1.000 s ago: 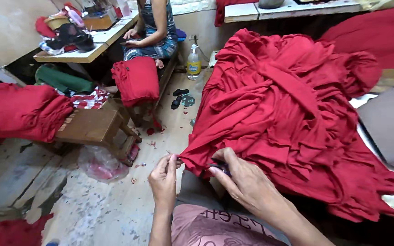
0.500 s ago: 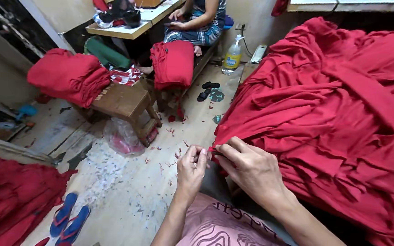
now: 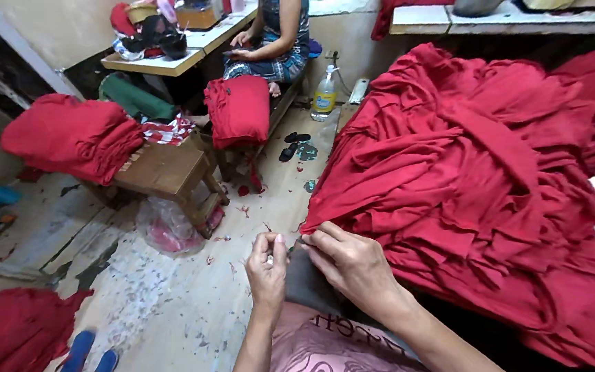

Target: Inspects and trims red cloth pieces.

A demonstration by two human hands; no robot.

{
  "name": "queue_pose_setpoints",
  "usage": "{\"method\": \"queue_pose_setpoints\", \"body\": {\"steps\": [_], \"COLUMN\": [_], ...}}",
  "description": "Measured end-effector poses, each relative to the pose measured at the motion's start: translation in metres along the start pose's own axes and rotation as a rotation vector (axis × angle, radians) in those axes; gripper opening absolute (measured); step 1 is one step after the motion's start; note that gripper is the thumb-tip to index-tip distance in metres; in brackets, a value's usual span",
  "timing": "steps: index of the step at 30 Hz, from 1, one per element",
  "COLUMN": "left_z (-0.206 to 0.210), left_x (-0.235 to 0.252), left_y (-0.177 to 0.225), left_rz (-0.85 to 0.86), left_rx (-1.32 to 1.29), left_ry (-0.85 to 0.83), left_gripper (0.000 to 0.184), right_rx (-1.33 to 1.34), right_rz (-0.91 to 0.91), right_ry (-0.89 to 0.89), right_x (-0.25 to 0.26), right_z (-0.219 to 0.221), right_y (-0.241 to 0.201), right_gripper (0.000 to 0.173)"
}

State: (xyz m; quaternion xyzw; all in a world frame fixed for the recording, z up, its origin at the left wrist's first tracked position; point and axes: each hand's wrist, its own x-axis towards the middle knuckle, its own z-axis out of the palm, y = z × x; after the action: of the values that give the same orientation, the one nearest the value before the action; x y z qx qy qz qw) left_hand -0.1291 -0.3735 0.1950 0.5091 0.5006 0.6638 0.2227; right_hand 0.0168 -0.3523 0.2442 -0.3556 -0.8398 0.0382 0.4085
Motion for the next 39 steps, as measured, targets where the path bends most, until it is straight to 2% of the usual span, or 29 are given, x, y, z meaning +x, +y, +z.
{"method": "queue_pose_setpoints", "body": {"steps": [2, 4, 6, 7, 8, 9, 11, 14, 17, 20, 22, 26, 29, 31, 32, 33, 35, 39], "left_z": [0.009, 0.022, 0.036, 0.044, 0.051, 0.058, 0.067, 0.071, 0.069, 0.066, 0.068, 0.076, 0.081, 0.083, 0.084, 0.086, 0.090, 0.075], "left_x": [0.007, 0.015, 0.023, 0.030, 0.036, 0.042, 0.054, 0.071, 0.079, 0.077, 0.069, 0.051, 0.047, 0.048, 0.049, 0.050, 0.049, 0.046], "left_y": [-0.002, -0.003, -0.006, -0.008, -0.010, -0.011, -0.010, -0.011, -0.016, -0.017, -0.014, 0.008, 0.023, 0.032, 0.035, 0.037, 0.039, 0.040], "left_rz": [0.045, 0.078, 0.065, 0.067, 0.065, 0.056, -0.018, -0.090, -0.124, -0.093, -0.024, 0.136, 0.226, 0.229, 0.237, 0.261, 0.309, 0.298], "left_rx": [0.018, 0.096, 0.193, 0.233, 0.245, 0.237, 0.137, -0.031, 0.087, 0.293, 0.289, 0.086, -0.061, -0.023, -0.002, 0.003, -0.002, -0.077], "left_ry": [-0.002, -0.078, -0.276, -0.382, -0.451, -0.469, -0.436, -0.322, -0.323, -0.398, -0.337, -0.206, -0.302, -0.447, -0.516, -0.549, -0.498, -0.406], "left_gripper": [0.017, 0.035, 0.065, 0.065, 0.050, 0.031, 0.018, 0.015, 0.014, 0.035, 0.042, 0.019, 0.024, 0.049, 0.055, 0.048, 0.019, 0.014], "right_rx": [0.048, -0.020, -0.187, -0.261, -0.298, -0.298, -0.261, -0.049, 0.101, 0.102, 0.086, 0.094, 0.080, 0.053, 0.035, 0.016, -0.036, -0.164], "right_rz": [0.084, 0.139, 0.196, 0.239, 0.279, 0.305, 0.288, 0.225, 0.198, 0.221, 0.236, 0.243, 0.230, 0.223, 0.220, 0.217, 0.204, 0.202], "right_ry": [0.038, 0.096, 0.127, 0.110, 0.086, 0.073, 0.136, 0.271, 0.281, 0.275, 0.277, 0.291, 0.297, 0.299, 0.299, 0.297, 0.279, 0.249], "right_x": [-0.002, -0.007, -0.015, -0.019, -0.024, -0.029, -0.039, -0.052, -0.067, -0.077, -0.079, -0.078, -0.076, -0.075, -0.074, -0.074, -0.075, -0.077], "right_z": [-0.017, -0.035, -0.048, -0.055, -0.060, -0.066, -0.076, -0.097, -0.108, -0.106, -0.103, -0.101, -0.101, -0.100, -0.098, -0.097, -0.095, -0.094], "right_y": [0.002, 0.010, 0.025, 0.034, 0.044, 0.054, 0.069, 0.078, 0.088, 0.093, 0.093, 0.093, 0.093, 0.091, 0.089, 0.088, 0.086, 0.086], "right_gripper": [0.024, 0.036, 0.042, 0.044, 0.042, 0.032, 0.018, 0.017, 0.014, 0.014, 0.015, 0.015, 0.015, 0.016, 0.016, 0.017, 0.017, 0.019]}}
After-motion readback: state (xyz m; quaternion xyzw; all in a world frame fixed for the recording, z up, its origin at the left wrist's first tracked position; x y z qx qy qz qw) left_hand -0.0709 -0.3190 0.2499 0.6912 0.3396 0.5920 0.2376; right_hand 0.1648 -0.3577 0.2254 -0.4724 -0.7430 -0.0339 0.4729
